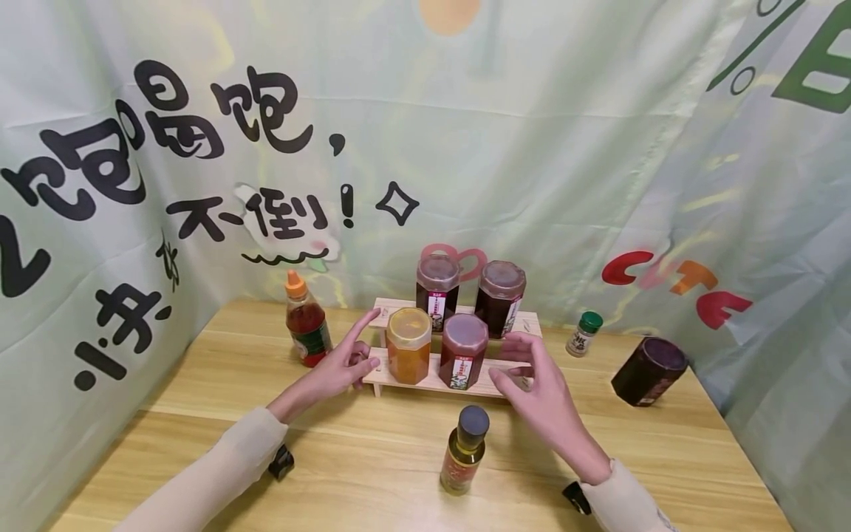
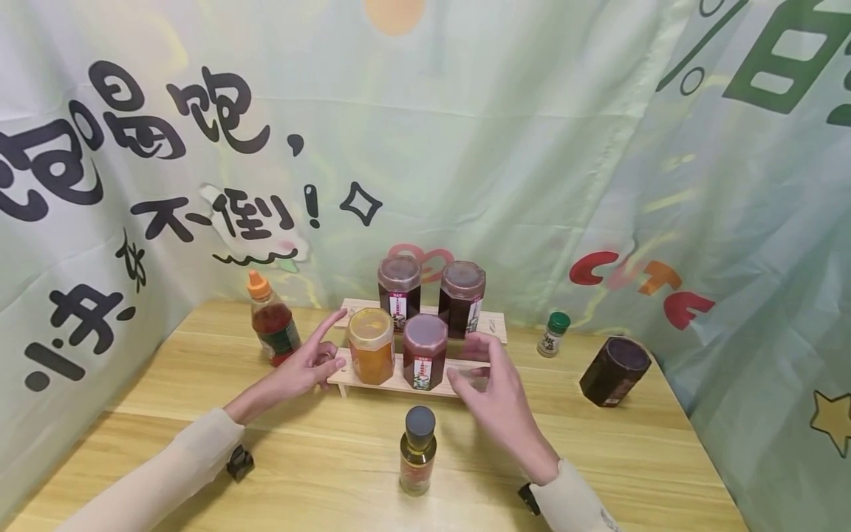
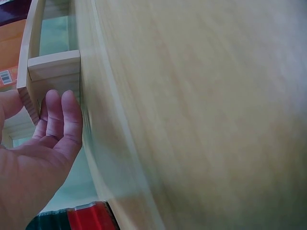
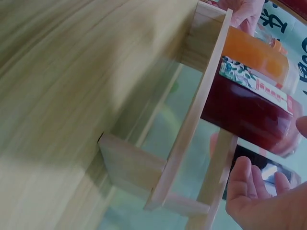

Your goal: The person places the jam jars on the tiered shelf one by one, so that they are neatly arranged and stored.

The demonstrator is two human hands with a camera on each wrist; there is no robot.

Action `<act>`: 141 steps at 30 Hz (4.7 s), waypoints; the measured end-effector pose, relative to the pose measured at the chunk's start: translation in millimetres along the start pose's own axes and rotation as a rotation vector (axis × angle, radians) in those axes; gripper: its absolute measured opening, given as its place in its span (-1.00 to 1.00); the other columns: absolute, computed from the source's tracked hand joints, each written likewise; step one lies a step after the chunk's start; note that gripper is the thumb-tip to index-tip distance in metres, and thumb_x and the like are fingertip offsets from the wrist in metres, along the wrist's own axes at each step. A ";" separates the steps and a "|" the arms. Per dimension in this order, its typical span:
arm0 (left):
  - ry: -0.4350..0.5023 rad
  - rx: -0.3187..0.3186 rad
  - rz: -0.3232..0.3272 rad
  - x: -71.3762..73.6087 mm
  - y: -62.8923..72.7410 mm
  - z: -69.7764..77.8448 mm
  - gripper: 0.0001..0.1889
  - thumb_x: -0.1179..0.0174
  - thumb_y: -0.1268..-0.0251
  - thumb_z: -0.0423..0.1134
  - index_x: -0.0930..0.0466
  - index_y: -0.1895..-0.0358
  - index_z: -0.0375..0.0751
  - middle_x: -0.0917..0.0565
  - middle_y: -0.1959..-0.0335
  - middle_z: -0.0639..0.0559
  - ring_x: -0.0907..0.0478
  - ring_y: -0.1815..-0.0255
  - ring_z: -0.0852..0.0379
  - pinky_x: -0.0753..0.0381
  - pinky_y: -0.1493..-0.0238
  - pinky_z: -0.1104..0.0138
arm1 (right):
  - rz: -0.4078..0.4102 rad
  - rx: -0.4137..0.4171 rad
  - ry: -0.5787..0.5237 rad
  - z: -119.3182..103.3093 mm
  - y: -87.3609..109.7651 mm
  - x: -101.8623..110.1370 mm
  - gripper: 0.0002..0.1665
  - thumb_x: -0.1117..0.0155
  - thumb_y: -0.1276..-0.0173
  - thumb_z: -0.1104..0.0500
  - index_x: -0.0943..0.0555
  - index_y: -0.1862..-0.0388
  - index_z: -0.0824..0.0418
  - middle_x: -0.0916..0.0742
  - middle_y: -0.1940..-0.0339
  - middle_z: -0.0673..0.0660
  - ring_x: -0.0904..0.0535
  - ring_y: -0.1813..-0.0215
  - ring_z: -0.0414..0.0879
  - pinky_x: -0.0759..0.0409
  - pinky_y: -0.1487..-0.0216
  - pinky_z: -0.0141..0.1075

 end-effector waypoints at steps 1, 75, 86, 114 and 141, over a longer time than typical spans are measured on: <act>0.000 -0.001 0.000 0.1 -0.1 0.0 -0.03 -0.19 -0.68 -0.44 0.16 -0.82 0.39 -0.50 0.36 -0.12 -0.48 0.45 0.00 -0.74 0.45 0.19 | 0.011 0.009 0.002 -0.5 0.8 3.1 -0.36 -0.52 -0.51 0.26 -0.47 -0.47 0.26 -0.71 -0.28 0.21 -0.70 -0.21 0.10 -0.72 -0.20 -0.05; -0.001 -0.015 0.004 0.4 -1.7 -1.0 -0.03 -0.20 -0.66 -0.46 0.15 -0.83 0.29 -0.49 0.34 -0.15 -0.46 0.46 0.01 -0.70 0.47 0.23 | 0.200 -0.394 0.289 142.6 17.7 197.4 0.20 -0.51 -0.51 0.04 0.10 -0.71 0.43 -0.26 -0.52 0.60 -0.38 -0.29 0.18 -0.26 -0.01 -0.55; -0.005 -0.013 0.011 3.5 -0.6 -1.8 -0.03 -0.20 -0.67 -0.44 0.15 -0.82 0.36 -0.49 0.37 -0.14 -0.46 0.46 -0.01 -0.73 0.46 0.19 | 0.163 -0.399 0.269 148.8 16.0 200.3 0.20 -0.48 -0.55 0.01 0.16 -0.69 0.43 -0.25 -0.51 0.64 -0.31 -0.36 0.42 -0.26 0.09 -0.61; -0.007 -0.058 -0.012 0.9 -2.1 -2.0 -0.03 -0.20 -0.65 -0.48 0.18 -0.84 0.19 -0.50 0.37 -0.18 -0.47 0.50 -0.04 -0.72 0.51 0.18 | 0.265 -0.272 0.469 101.6 40.2 172.7 0.24 -0.77 -0.24 -0.02 -0.11 -0.61 0.29 -0.69 -0.05 0.56 -0.67 0.14 -0.03 -0.42 0.33 -0.46; -0.004 -0.064 -0.008 2.5 -3.9 -2.2 -0.04 -0.20 -0.66 -0.47 0.16 -0.84 0.21 -0.50 0.37 -0.13 -0.47 0.47 -0.06 -0.74 0.47 0.18 | 0.275 -0.100 0.445 18.8 32.6 95.8 0.25 -0.88 -0.05 -0.02 -0.26 -0.55 0.14 -0.82 0.20 0.16 -0.56 0.27 -0.03 -0.39 0.28 -0.31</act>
Point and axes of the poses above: each hand's wrist, its own y-axis away from the middle knuckle, its own x-axis out of the back of the hand, z = x × y, the point moved 6 cm from there along -y, towards the middle knuckle
